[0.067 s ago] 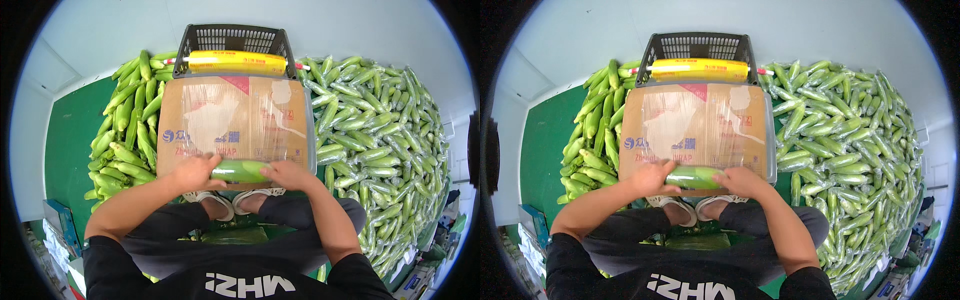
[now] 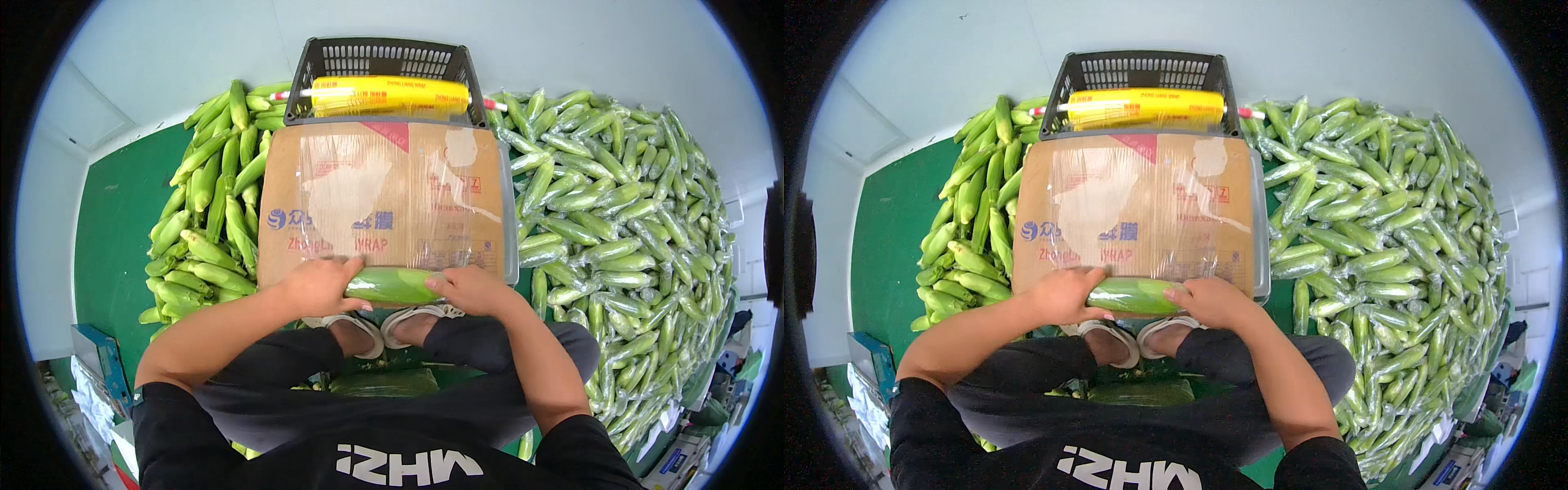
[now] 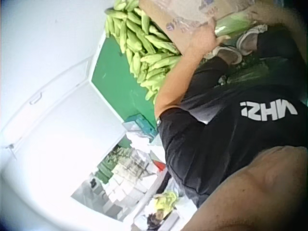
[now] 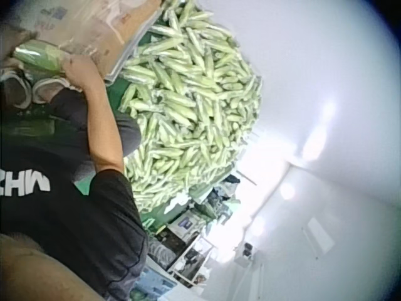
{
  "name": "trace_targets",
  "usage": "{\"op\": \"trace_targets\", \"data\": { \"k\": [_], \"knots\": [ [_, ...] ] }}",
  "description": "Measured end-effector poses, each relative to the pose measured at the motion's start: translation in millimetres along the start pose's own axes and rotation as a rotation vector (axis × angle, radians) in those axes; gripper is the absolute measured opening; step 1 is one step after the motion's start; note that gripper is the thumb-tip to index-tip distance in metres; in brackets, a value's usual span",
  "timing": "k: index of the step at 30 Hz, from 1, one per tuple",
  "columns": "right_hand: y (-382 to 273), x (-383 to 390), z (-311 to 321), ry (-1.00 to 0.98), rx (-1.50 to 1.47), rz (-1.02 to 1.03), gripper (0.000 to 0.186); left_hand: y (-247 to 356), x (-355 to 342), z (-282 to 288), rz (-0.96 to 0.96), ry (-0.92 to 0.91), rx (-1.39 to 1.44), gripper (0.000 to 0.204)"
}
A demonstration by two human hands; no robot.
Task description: The person sits on the floor and wraps individual green vegetables in plastic film. They pull a sheet of film from a roll, place a vegetable on it, and wrap it tightly by hand before setting it aside.
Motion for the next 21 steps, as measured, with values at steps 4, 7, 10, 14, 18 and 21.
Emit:
{"op": "trace_targets", "data": {
  "k": [4,7,10,14,18,21],
  "knots": [
    [-75.1,23.9,17.2,0.732,0.427,0.284,0.038,-16.7,-12.7,8.9,0.2,-0.135,0.047,0.073],
    [-124.4,3.1,26.1,0.927,0.285,0.523,0.058,-35.8,-50.2,57.2,0.382,0.021,-0.246,0.062],
    [-112.3,-32.0,42.2,0.806,0.313,0.437,0.061,-55.0,-80.4,75.1,0.32,0.247,-0.79,0.058],
    [-122.9,-11.8,1.7,0.667,0.519,0.693,0.051,-82.4,-70.1,48.6,0.412,0.033,-0.407,0.069],
    [-115.2,35.5,-79.5,0.175,0.598,0.797,0.021,-82.0,-67.7,37.4,0.473,-0.028,-0.427,0.072],
    [-91.6,82.1,-144.9,-0.051,0.491,0.892,0.048,-68.5,-61.3,48.7,0.449,0.132,-0.597,0.067]
  ]
}}
Point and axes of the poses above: each hand's wrist, its own x-axis away from the middle knuckle, its own z-axis out of the back of the hand, y = z × x, the point moved 9 cm from there along -x, towards the middle knuckle, and after that the axes turned 5 degrees about -z, right-handed, at the moved point
